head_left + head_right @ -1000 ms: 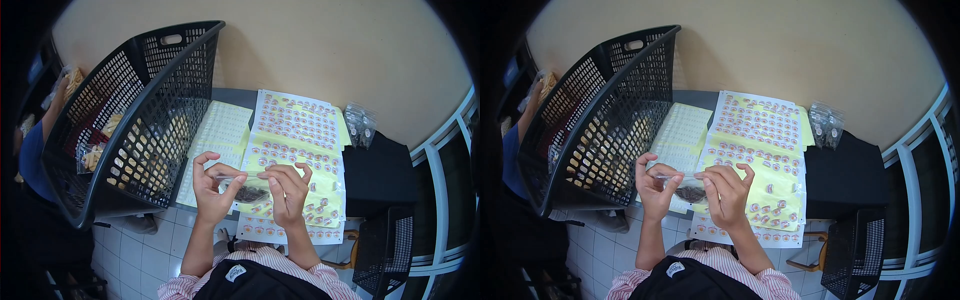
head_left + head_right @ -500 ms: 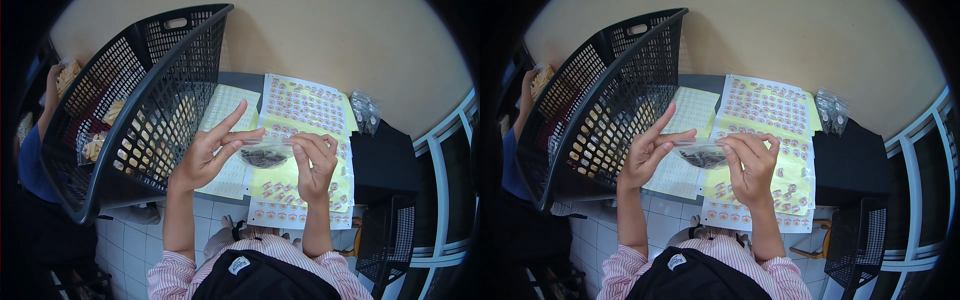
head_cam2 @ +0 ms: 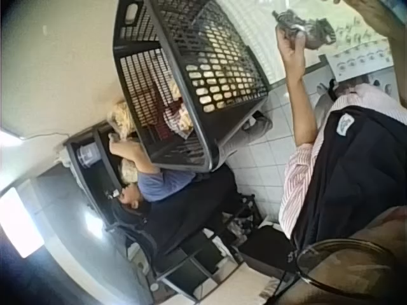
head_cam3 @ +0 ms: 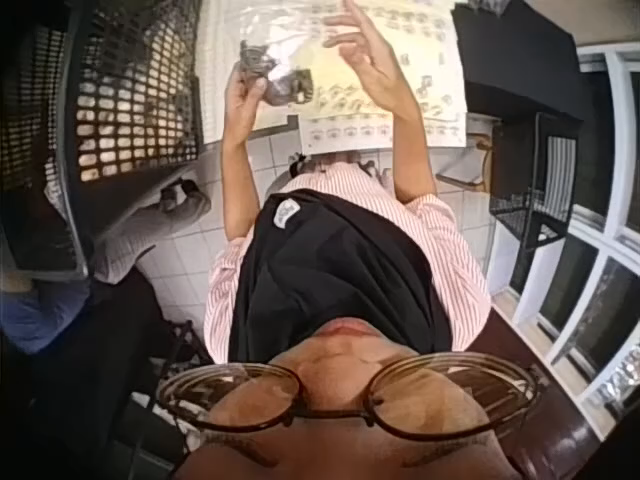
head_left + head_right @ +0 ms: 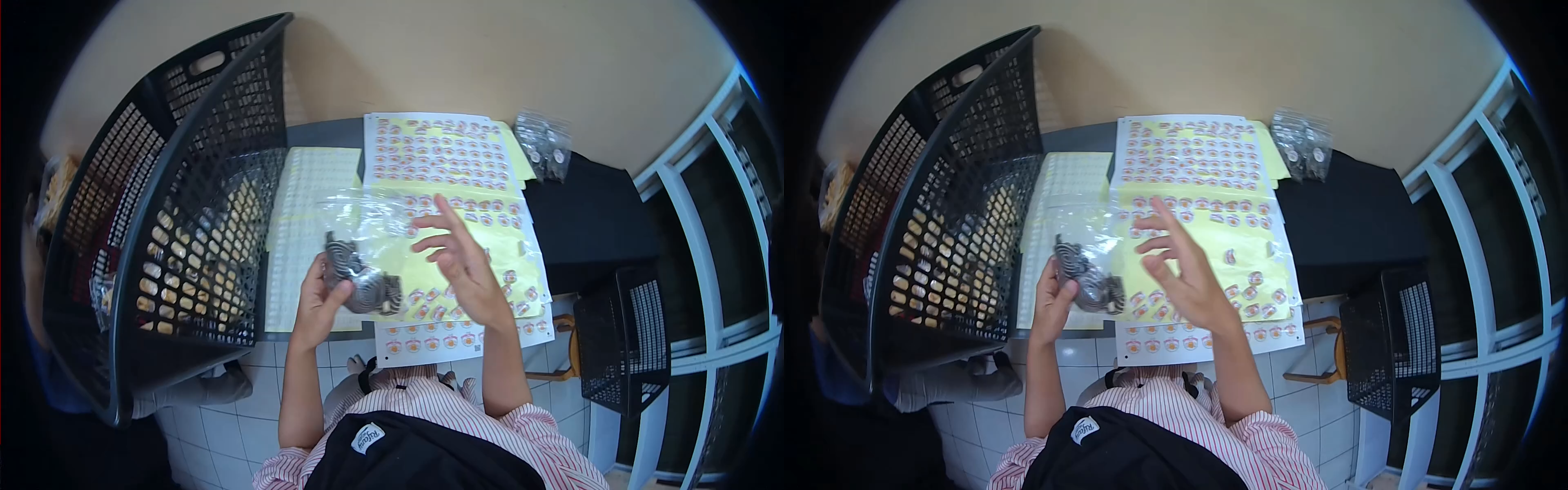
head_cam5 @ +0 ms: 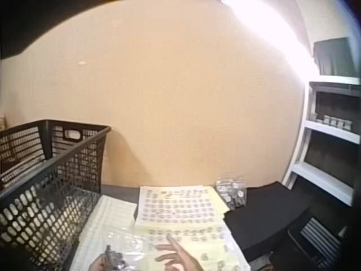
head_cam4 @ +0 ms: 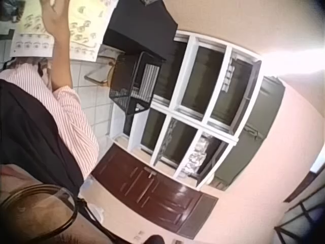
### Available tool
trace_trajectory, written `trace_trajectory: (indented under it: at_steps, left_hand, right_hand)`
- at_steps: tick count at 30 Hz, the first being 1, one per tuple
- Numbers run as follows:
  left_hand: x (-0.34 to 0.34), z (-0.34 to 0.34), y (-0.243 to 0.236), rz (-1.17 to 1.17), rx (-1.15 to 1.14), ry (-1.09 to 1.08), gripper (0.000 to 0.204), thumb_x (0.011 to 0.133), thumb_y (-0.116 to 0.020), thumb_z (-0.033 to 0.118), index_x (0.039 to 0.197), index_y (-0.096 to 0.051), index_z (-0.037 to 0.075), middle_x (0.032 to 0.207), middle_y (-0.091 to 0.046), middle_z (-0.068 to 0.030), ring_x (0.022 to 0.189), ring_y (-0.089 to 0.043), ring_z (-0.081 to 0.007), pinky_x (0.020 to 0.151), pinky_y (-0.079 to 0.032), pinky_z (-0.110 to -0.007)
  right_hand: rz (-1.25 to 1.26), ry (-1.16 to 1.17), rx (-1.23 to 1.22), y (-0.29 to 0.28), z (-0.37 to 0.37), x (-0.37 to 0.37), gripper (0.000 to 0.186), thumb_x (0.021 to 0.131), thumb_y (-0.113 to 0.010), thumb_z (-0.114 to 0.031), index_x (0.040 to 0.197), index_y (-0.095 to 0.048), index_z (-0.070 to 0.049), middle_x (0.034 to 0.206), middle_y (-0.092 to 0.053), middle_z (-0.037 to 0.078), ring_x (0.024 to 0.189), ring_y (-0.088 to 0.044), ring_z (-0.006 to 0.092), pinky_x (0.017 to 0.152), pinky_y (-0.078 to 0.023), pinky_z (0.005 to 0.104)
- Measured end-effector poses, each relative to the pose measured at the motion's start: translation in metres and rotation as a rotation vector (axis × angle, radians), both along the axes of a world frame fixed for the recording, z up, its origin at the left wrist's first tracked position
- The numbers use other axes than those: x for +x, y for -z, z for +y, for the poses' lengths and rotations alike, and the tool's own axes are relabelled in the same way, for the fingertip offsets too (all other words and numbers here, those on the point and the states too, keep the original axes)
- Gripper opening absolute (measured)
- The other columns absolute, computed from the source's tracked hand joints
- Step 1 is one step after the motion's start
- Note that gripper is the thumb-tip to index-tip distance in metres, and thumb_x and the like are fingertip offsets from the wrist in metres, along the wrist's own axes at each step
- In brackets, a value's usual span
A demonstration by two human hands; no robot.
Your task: Applying circular stickers to small plastic bags containing snack items and placing the finished bags into a large black laundry-style basket.
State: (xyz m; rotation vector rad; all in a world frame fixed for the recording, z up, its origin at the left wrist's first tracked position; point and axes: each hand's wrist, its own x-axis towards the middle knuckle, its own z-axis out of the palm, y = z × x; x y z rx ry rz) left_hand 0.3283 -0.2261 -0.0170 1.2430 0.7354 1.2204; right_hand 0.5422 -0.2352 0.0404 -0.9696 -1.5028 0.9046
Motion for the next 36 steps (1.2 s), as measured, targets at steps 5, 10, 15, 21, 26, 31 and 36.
trace_trajectory:
  at_steps: [5,10,15,21,26,31,36]
  left_hand:
    - [0.005,0.005,0.026,-0.488,-0.438,0.012,0.040,0.090,-0.035,0.034,0.117,-0.047,0.006,0.102,-0.056,-0.0054,0.091,-0.053,-0.0180,0.068,-0.047,-0.032]
    - [0.009,0.009,0.032,-0.796,-0.414,0.236,0.036,0.090,-0.036,0.028,0.117,-0.046,0.006,0.105,-0.056,-0.0105,0.095,-0.056,-0.0220,0.076,-0.049,-0.038]
    - [0.023,0.006,0.029,-0.653,-0.446,0.117,0.035,0.089,-0.039,0.029,0.113,-0.050,0.005,0.109,-0.056,-0.0108,0.108,-0.050,-0.0270,0.083,-0.047,-0.043]
    - [0.056,0.022,0.021,-0.590,-0.553,0.183,0.038,0.088,-0.039,0.026,0.117,-0.046,0.003,0.111,-0.055,-0.0131,0.107,-0.050,-0.0273,0.093,-0.038,-0.049]
    - [0.104,0.039,0.018,-0.537,-0.657,0.258,0.036,0.089,-0.039,0.024,0.115,-0.047,0.002,0.109,-0.056,-0.0116,0.102,-0.053,-0.0231,0.090,-0.040,-0.041]
    - [0.131,0.045,0.018,-0.398,-0.645,0.181,0.031,0.086,-0.047,0.020,0.113,-0.046,0.004,0.104,-0.056,-0.0042,0.095,-0.054,-0.0131,0.086,-0.042,-0.030]
    - [0.135,0.046,0.016,-0.361,-0.603,0.160,0.028,0.088,-0.044,0.020,0.110,-0.048,0.004,0.102,-0.059,-0.0055,0.092,-0.057,-0.0120,0.082,-0.045,-0.028]
  right_hand:
    - [-0.103,0.611,-0.165,0.028,-0.005,0.094,0.032,0.082,-0.053,-0.006,0.114,-0.052,-0.003,0.096,-0.060,0.010,0.080,-0.058,0.0134,0.068,-0.046,0.0248]
    - [-0.316,1.032,-0.142,0.053,-0.024,0.150,0.019,0.079,-0.057,-0.003,0.096,-0.062,0.001,0.084,-0.061,0.009,0.070,-0.059,0.0131,0.060,-0.048,0.0246]
    - [-0.531,0.956,-0.270,0.070,-0.012,0.153,0.018,0.074,-0.063,-0.011,0.087,-0.064,0.001,0.077,-0.061,0.012,0.064,-0.060,0.0181,0.058,-0.047,0.0280]
    - [-0.716,0.900,-0.366,0.076,0.003,0.147,0.020,0.068,-0.068,-0.016,0.078,-0.064,0.000,0.073,-0.061,0.010,0.064,-0.060,0.0209,0.060,-0.048,0.0307]
    - [-0.693,0.875,-0.398,0.079,0.007,0.147,0.017,0.068,-0.068,-0.015,0.076,-0.062,-0.001,0.072,-0.061,0.008,0.066,-0.061,0.0220,0.060,-0.048,0.0320]
    - [-0.651,0.870,-0.421,0.078,0.006,0.150,0.016,0.070,-0.066,-0.015,0.076,-0.061,-0.002,0.070,-0.063,0.008,0.063,-0.062,0.0209,0.059,-0.048,0.0310]
    - [-0.537,0.862,-0.389,0.080,0.002,0.161,0.015,0.074,-0.062,-0.014,0.078,-0.059,0.000,0.070,-0.063,0.011,0.062,-0.062,0.0206,0.058,-0.048,0.0296]
